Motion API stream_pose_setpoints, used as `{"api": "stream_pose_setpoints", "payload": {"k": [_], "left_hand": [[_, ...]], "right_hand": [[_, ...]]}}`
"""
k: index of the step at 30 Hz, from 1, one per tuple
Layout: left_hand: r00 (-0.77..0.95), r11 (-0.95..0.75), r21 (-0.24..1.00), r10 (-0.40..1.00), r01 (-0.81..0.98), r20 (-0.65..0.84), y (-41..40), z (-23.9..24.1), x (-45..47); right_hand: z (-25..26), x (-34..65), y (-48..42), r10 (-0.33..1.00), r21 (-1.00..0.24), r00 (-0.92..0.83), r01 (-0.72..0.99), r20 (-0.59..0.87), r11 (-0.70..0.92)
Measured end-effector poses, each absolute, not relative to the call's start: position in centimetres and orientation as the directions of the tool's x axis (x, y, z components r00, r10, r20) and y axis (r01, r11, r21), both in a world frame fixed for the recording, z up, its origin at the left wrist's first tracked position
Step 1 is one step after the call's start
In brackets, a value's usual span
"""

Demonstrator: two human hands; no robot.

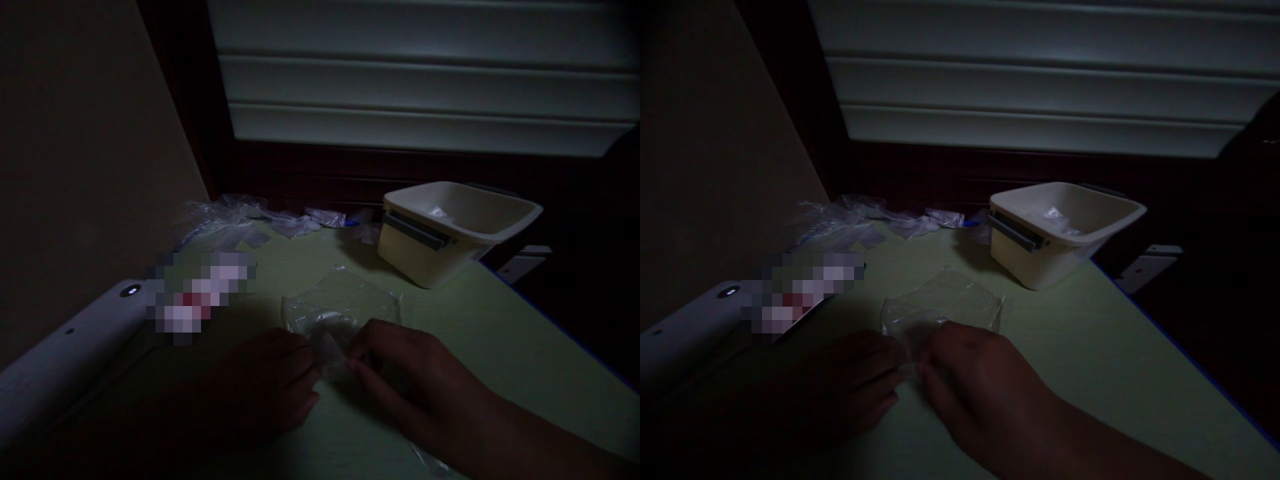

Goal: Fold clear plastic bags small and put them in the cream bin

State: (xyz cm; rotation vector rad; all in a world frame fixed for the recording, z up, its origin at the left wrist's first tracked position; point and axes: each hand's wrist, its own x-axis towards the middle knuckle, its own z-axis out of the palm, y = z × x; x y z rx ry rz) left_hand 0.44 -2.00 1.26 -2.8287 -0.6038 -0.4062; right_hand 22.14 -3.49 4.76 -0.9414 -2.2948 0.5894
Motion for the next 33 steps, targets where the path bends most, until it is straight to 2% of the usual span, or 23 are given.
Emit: {"api": "stream_pose_setpoints", "payload": {"k": [5,9,15,20,26,33], "left_hand": [[0.889,-0.897,-0.143,0.372,0.418,0.268,-2.0,1.4,0.3],[0.888,-0.911,-0.153,0.317,0.383,0.333,-2.1,1.4,0.4],[0.897,-0.914,-0.148,0.321,0.378,0.304,-2.4,1.5,0.5],[0.915,-0.933,-0.169,0.254,0.317,0.314,-2.1,0.9,0.2],[0.920,-0.939,-0.157,0.250,0.306,0.300,-2.0,1.0,0.2],[0.888,-0.925,-0.187,0.240,0.332,0.391,-2.4,1.7,0.6]], "right_hand": [[4.1,22.3,-2.5,0.789,-0.655,-0.480,0.460,0.384,0.599],[3.7,22.3,-2.0,0.813,-0.685,-0.427,0.453,0.396,0.571],[2.6,22.1,-1.5,0.827,-0.692,-0.426,0.470,0.366,0.548],[2.2,21.9,-1.1,0.848,-0.725,-0.409,0.462,0.337,0.511],[1.6,21.6,-0.8,0.834,-0.696,-0.467,0.493,0.295,0.522],[1.5,21.4,-0.5,0.829,-0.643,-0.491,0.549,0.269,0.534]]}}
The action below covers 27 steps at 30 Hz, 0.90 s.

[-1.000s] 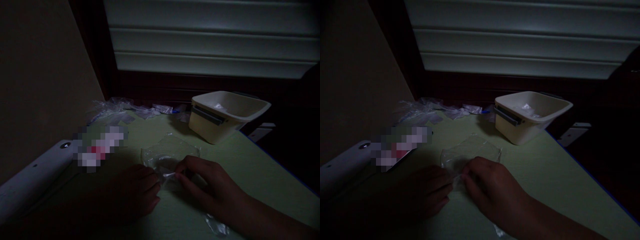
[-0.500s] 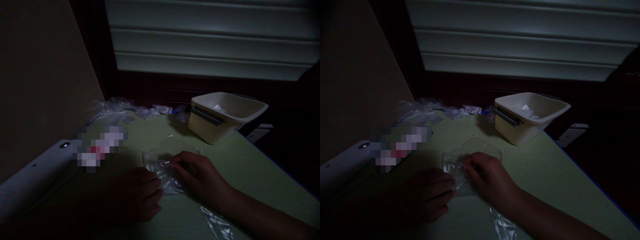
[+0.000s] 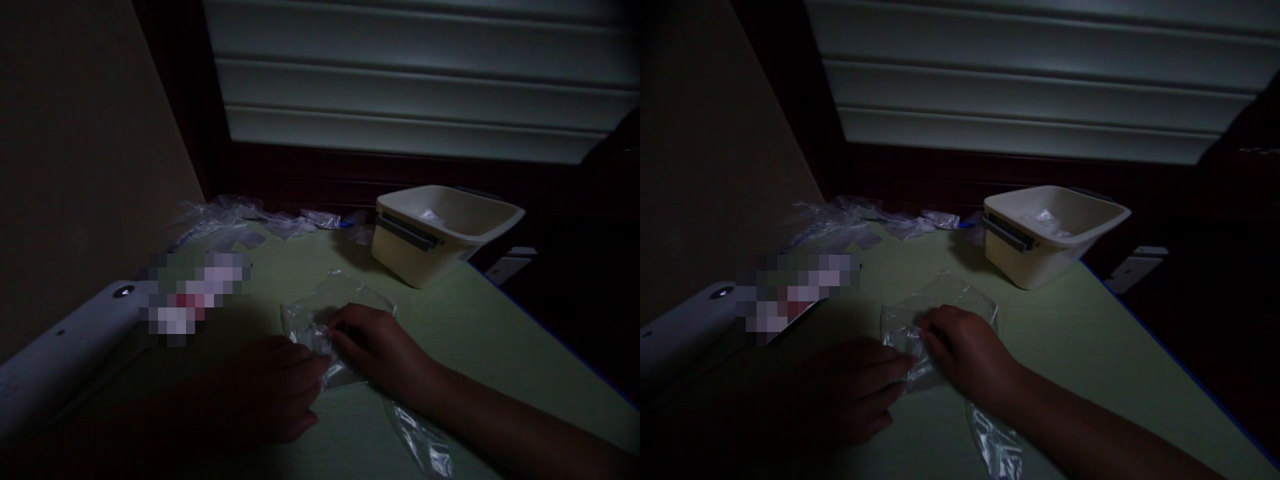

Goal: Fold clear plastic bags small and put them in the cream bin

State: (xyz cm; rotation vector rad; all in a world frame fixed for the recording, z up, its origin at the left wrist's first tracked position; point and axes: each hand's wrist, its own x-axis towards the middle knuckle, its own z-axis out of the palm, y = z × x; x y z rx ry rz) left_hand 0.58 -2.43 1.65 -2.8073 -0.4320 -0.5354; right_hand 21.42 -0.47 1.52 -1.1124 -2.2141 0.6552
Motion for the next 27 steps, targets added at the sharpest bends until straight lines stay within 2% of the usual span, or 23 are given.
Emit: {"api": "stream_pose_setpoints", "payload": {"k": [7,12,21,27], "left_hand": [[0.910,-0.932,-0.183,0.238,0.312,0.338,-2.3,1.8,0.6],[0.881,-0.934,-0.159,0.231,0.319,0.414,-2.4,1.7,0.5],[0.889,-0.935,-0.160,0.235,0.318,0.394,-2.1,1.4,0.7],[0.883,-0.939,-0.166,0.208,0.300,0.422,-2.2,1.5,0.8]], "right_hand": [[1.2,21.6,-0.7,0.829,-0.595,-0.480,0.589,0.288,0.548],[2.0,22.0,-0.8,0.823,-0.573,-0.470,0.596,0.319,0.563],[3.0,21.6,-1.8,0.720,-0.477,-0.614,0.551,0.324,0.685],[2.1,21.4,-1.2,0.721,-0.488,-0.609,0.543,0.331,0.683]]}}
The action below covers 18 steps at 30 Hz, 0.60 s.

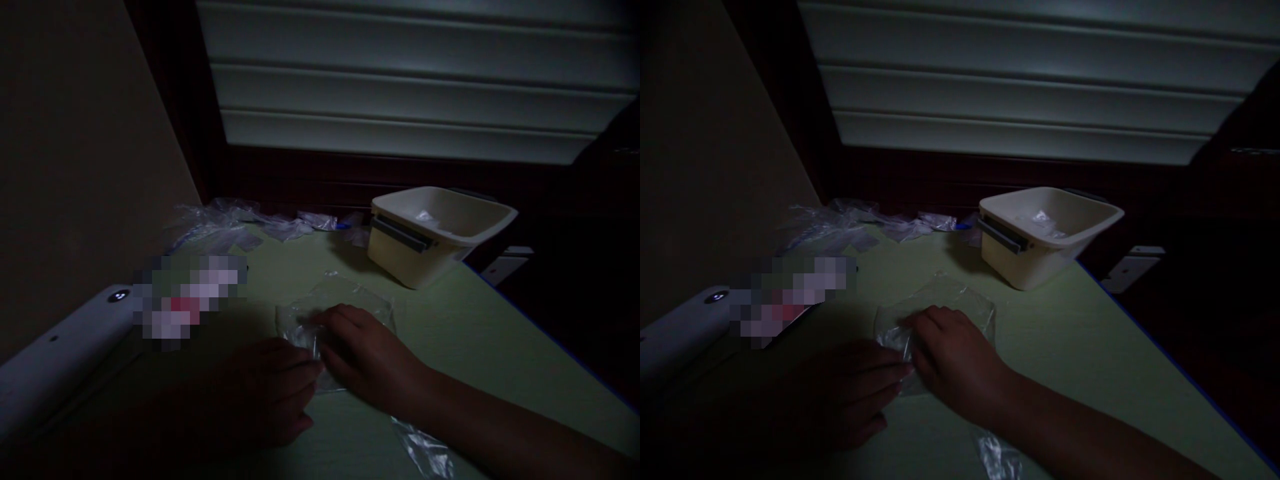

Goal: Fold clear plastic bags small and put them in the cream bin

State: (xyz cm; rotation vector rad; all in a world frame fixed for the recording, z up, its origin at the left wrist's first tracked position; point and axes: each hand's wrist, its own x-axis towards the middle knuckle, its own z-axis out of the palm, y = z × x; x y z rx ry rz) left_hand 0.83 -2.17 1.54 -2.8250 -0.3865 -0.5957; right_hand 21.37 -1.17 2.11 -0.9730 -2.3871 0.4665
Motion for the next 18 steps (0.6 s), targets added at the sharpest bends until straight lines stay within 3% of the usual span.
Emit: {"api": "stream_pose_setpoints", "payload": {"k": [8,18], "left_hand": [[0.873,-0.937,-0.158,0.218,0.313,0.436,-2.21,1.74,0.75],[0.877,-0.931,-0.155,0.243,0.331,0.414,-2.33,1.55,0.78]], "right_hand": [[1.90,21.29,-0.68,0.744,-0.481,-0.568,0.572,0.353,0.665],[2.21,21.30,-0.73,0.682,-0.508,-0.569,0.461,0.460,0.727]]}}
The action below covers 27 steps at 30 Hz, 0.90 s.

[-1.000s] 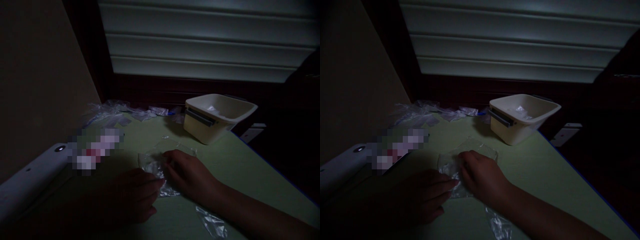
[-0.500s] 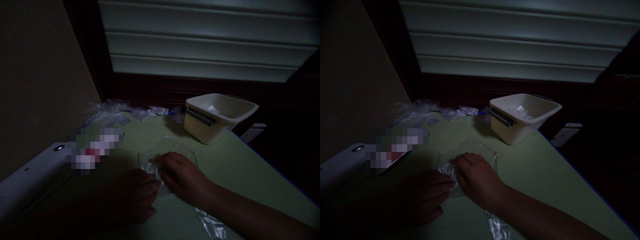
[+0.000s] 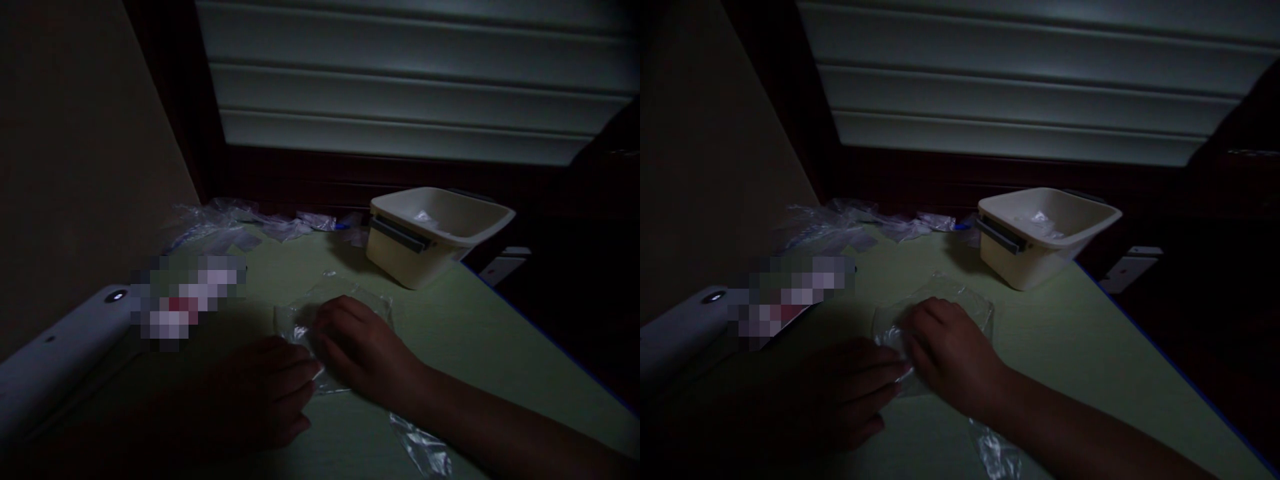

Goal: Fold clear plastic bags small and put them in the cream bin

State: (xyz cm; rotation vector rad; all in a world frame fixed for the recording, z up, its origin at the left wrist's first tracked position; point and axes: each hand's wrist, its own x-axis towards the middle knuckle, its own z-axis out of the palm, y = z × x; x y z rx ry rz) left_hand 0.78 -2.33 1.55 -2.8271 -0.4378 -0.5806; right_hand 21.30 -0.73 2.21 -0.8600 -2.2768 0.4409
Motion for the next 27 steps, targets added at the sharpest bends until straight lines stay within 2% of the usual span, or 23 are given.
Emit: {"api": "stream_pose_setpoints", "payload": {"k": [3,8,17,23,27], "left_hand": [[0.877,-0.930,-0.139,0.262,0.342,0.404,-2.3,1.6,1.0],[0.884,-0.945,-0.106,0.245,0.310,0.398,-2.3,1.6,1.1],[0.912,-0.938,-0.143,0.258,0.315,0.319,-2.3,1.3,0.8],[0.878,-0.937,-0.158,0.220,0.311,0.425,-2.4,1.6,0.6],[0.883,-0.935,-0.161,0.227,0.315,0.410,-2.3,1.5,0.6]], "right_hand": [[2.5,21.4,-1.3,0.609,-0.465,-0.665,0.414,0.433,0.782],[2.6,21.3,-1.8,0.586,-0.406,-0.770,0.465,0.253,0.787],[2.7,21.7,-2.4,0.582,-0.220,-0.798,0.547,0.156,0.808],[3.2,22.8,-2.5,0.617,-0.147,-0.787,0.608,0.021,0.780],[3.1,23.7,-2.1,0.653,-0.081,-0.757,0.651,0.002,0.755]]}}
